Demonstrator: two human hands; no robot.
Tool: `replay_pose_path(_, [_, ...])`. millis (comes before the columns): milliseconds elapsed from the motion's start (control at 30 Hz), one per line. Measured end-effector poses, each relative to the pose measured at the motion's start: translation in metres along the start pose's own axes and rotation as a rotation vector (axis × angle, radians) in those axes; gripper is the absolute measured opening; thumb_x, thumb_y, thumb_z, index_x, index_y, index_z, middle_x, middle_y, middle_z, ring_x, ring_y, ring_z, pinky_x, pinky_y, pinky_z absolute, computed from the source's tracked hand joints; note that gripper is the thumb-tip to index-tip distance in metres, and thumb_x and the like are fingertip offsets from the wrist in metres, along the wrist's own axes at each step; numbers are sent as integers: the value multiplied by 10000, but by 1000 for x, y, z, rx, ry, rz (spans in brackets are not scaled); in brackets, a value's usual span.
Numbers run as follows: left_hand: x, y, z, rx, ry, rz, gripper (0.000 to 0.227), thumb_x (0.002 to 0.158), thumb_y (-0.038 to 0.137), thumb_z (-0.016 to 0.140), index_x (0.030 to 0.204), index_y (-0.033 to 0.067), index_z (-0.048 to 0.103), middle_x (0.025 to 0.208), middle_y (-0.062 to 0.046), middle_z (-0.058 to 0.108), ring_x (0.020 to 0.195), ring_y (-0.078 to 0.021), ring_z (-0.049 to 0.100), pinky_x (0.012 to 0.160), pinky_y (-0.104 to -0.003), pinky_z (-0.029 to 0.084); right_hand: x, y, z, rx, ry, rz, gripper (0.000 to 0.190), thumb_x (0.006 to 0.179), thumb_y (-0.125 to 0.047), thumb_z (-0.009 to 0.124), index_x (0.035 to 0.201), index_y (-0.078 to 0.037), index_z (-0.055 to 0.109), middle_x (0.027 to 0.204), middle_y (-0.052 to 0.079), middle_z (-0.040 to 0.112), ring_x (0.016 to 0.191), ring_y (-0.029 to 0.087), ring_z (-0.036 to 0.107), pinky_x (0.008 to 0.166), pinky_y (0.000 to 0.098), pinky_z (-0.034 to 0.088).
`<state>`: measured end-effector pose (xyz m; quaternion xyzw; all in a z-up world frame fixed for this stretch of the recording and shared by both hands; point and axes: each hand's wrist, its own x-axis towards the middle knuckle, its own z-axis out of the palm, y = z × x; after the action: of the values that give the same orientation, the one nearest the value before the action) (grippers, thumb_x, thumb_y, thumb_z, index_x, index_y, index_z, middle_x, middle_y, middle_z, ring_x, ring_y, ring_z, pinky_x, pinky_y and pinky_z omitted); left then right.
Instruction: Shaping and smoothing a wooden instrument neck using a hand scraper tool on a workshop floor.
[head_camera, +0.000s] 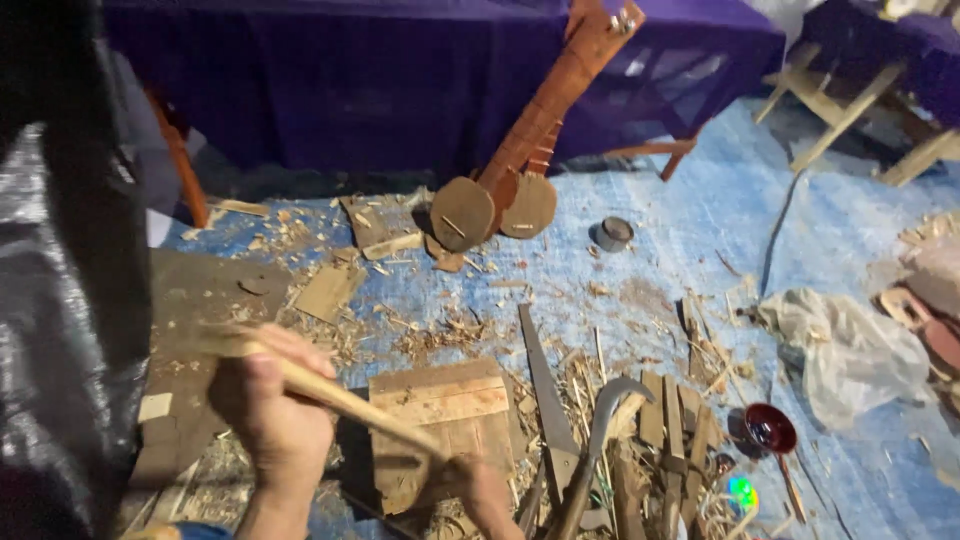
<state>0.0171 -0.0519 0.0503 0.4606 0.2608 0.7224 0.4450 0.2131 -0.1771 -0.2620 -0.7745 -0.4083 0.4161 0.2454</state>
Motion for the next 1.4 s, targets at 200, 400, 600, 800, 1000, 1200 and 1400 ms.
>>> replay_pose_path(200, [6, 94, -34, 72, 184, 66, 545, 948, 757, 584, 884, 219, 518, 717, 83, 510, 656, -118, 613, 775, -317, 624, 4, 31, -29, 729, 242, 320, 314, 947, -74, 579, 1219, 12, 709, 1047, 162, 729, 922, 238, 679, 791, 340, 544])
replay_pose_path(400, [3, 149, -94, -6, 443, -11, 640, 751, 752, 621, 1100, 221, 546, 900, 67, 584, 848, -97, 630, 1025, -325, 632, -3, 73, 4, 1033, 290, 360, 133, 947, -48, 568, 921, 17, 681, 748, 128, 531, 669, 220, 487, 627, 361, 451])
replay_pose_path(600, [-8, 169, -152, 86, 549, 72, 580, 781, 692, 497, 1081, 206, 593, 994, 62, 602, 956, -101, 639, 1088, -321, 631, 1, 71, 28, 985, 221, 332, 124, 941, -40, 577, 923, 18, 686, 770, 118, 547, 647, 211, 493, 569, 336, 451])
replay_pose_path(800, [14, 148, -151, -105, 635, 12, 1008, 699, 727, 631, 1489, 159, 368, 1105, -27, 568, 919, -147, 635, 882, -304, 621, -17, -54, -11, 829, 250, 0, 302, 923, -245, 541, 1062, 16, 599, 948, 156, 543, 855, 243, 483, 757, 401, 425])
replay_pose_path(1000, [42, 89, -135, -294, 605, -180, 735, 814, 587, 552, 1353, 108, 405, 1068, -97, 504, 903, -202, 578, 822, -354, 568, -58, -159, -45, 241, 560, -471, 218, 1014, -139, 474, 1170, -18, 567, 1092, 125, 611, 978, 240, 584, 883, 368, 453])
replay_pose_path(1200, [51, 27, -140, -462, 692, -369, 514, 880, 490, 613, 1212, 105, 533, 899, -89, 571, 771, -226, 602, 722, -345, 546, -37, -165, -30, -275, 620, -504, 219, 1043, -154, 450, 1225, -69, 538, 1002, 128, 693, 788, 328, 644, 696, 438, 480])
replay_pose_path(1400, [46, -30, -195, -342, 426, -582, 698, 871, 580, 516, 1311, 39, 479, 1136, -161, 573, 1007, -278, 590, 865, -434, 501, -8, -130, 7, -276, 507, -332, 173, 1037, -218, 462, 1143, -92, 517, 877, 180, 702, 669, 366, 658, 577, 477, 493])
